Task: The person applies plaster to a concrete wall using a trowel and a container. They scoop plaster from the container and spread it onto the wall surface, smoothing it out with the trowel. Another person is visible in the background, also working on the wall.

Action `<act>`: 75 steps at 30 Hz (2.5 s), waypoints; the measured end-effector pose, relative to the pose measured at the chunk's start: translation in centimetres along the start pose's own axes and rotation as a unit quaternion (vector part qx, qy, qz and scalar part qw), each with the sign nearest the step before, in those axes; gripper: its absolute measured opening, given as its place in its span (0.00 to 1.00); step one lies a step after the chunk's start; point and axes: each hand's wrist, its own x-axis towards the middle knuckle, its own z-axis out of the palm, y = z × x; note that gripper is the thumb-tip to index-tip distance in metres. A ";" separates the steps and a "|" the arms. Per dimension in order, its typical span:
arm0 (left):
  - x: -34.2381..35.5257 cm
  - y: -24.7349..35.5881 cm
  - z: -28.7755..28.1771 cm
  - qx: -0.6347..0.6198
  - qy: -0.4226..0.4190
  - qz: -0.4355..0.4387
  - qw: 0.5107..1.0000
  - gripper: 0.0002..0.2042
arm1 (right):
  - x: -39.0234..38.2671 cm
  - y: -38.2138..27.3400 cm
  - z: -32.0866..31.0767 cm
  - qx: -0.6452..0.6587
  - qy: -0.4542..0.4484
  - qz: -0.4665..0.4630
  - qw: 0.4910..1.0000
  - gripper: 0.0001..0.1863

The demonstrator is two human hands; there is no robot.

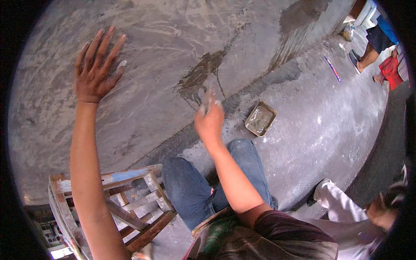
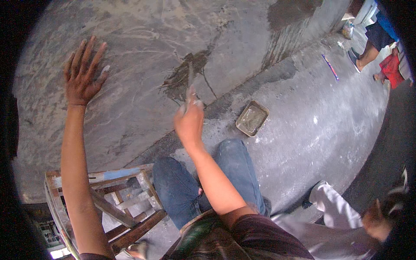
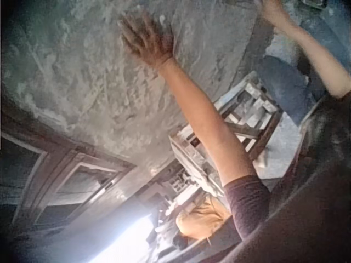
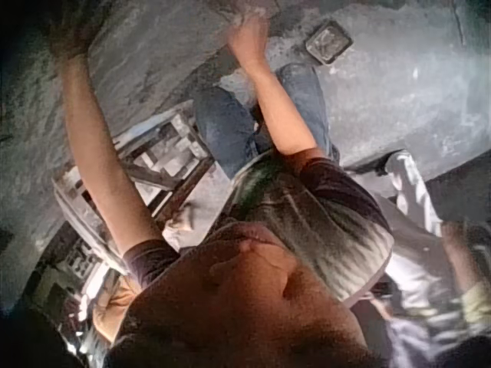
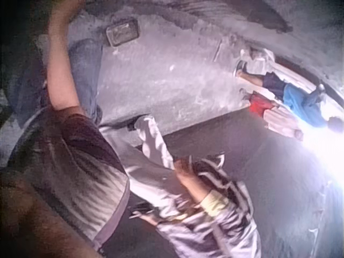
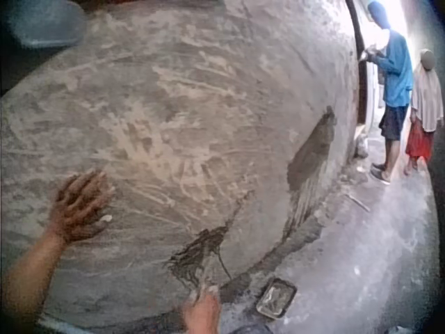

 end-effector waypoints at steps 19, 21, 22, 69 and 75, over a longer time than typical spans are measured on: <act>0.1 -0.2 -0.3 -0.011 0.014 0.010 1.000 0.30 | 3.2 3.2 0.7 0.046 0.046 0.068 0.996 0.40; 0.2 -0.1 -0.1 -0.015 0.013 0.009 1.000 0.30 | 2.8 1.3 1.8 0.031 -0.023 0.075 0.996 0.39; 0.2 -0.1 0.2 -0.015 0.011 0.008 1.000 0.30 | 2.5 0.4 2.3 0.021 -0.055 0.080 0.995 0.39; 0.2 0.0 -0.1 -0.020 0.036 0.011 0.999 0.30 | 0.1 -1.6 7.1 0.263 -0.077 0.237 0.932 0.37; -0.2 -0.3 0.3 -0.005 0.014 0.008 1.000 0.30 | -2.5 -5.8 3.7 0.245 -0.176 0.188 0.935 0.37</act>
